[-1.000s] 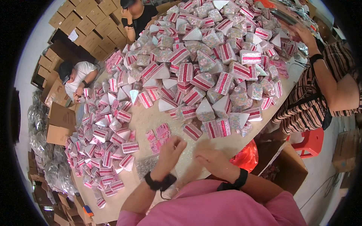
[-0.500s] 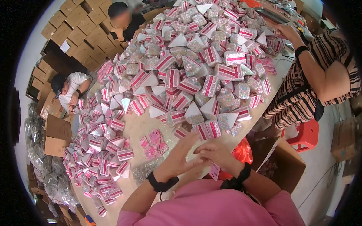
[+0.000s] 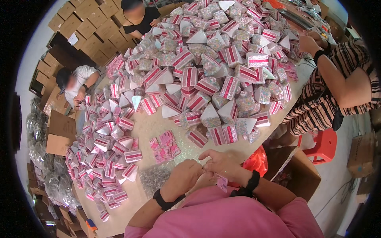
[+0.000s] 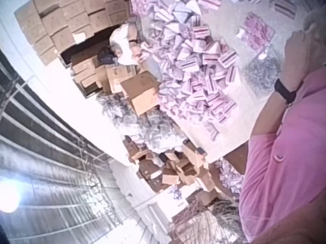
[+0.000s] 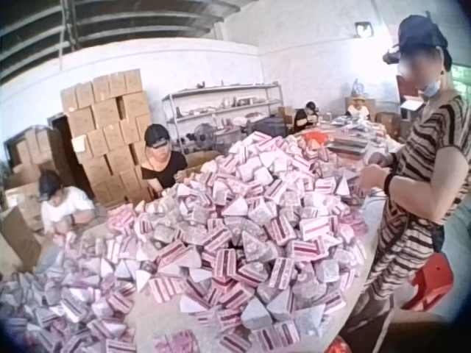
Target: Packaging triangular striped gift boxes by applying small pink labels to the edges.
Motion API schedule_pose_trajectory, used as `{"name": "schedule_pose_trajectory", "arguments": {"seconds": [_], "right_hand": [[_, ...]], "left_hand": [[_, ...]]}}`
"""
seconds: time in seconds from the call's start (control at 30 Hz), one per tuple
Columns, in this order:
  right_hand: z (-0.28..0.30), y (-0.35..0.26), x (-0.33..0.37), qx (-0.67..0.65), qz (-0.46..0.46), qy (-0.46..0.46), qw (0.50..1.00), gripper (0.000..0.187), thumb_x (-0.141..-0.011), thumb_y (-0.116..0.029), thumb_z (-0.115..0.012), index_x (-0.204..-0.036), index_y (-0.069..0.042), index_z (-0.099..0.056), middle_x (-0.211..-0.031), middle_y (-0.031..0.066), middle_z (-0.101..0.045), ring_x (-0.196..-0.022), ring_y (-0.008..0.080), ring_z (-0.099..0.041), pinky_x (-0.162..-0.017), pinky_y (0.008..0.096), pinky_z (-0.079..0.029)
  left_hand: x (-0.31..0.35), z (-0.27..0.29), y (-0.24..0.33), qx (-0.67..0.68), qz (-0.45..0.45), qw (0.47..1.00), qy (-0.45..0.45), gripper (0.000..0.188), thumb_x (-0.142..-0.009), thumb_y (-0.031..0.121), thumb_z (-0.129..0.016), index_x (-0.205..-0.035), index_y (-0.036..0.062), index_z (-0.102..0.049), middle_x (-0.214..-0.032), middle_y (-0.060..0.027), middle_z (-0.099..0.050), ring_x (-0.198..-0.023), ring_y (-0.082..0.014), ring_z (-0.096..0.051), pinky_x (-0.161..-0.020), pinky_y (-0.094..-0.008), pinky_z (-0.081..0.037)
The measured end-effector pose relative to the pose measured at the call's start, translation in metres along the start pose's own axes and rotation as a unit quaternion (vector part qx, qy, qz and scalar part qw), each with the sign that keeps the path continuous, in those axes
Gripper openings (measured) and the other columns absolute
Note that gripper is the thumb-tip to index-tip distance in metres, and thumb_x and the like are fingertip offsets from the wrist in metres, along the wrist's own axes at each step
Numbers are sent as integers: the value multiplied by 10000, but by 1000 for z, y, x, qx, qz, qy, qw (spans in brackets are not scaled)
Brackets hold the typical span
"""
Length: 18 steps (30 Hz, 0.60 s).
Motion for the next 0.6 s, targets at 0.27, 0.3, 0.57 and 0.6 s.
{"name": "schedule_pose_trajectory", "arguments": {"seconds": [0.27, 0.3, 0.57, 0.6], "right_hand": [[-16, -19, 12, 303, 151, 29, 940, 103, -895, -68, -519, -986, -20, -523, -695, 52, -555, -613, 125, -533, -544, 282, -418], [-14, -16, 11, 337, 195, 49, 920, 106, -885, -71, -534, -977, -18, -530, -706, 67, -561, -623, 140, -542, -558, 293, -427], [-7, -14, 10, 334, 218, 127, 908, 101, -847, -91, -591, -914, -17, -581, -765, 129, -598, -690, 247, -596, -629, 340, -468], [-7, -18, 11, 324, 209, 122, 915, 99, -847, -92, -589, -915, -20, -579, -768, 129, -600, -693, 252, -598, -630, 340, -469]], "left_hand": [[13, -29, -34, 426, 221, 877, 4, 295, -951, 280, -523, -763, 53, -534, -651, 41, -468, -578, -73, -410, -516, -242, -333], [12, -27, -33, 456, 227, 860, 8, 309, -957, 289, -512, -756, 56, -529, -652, 54, -450, -586, -55, -395, -515, -227, -321], [-2, -26, -36, 414, 204, 887, -3, 290, -942, 326, -527, -867, 46, -546, -718, 33, -495, -653, -50, -439, -572, -209, -362], [-2, -27, -36, 407, 199, 891, 16, 290, -936, 330, -537, -921, 41, -552, -756, 21, -521, -682, -58, -462, -595, -215, -382]]}}
Point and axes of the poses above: each hand's wrist, its own x-axis away from the middle knuckle, its own z-axis out of the back of the hand, y = z × x, the point moved 2 cm from there along -x, towards the middle knuckle
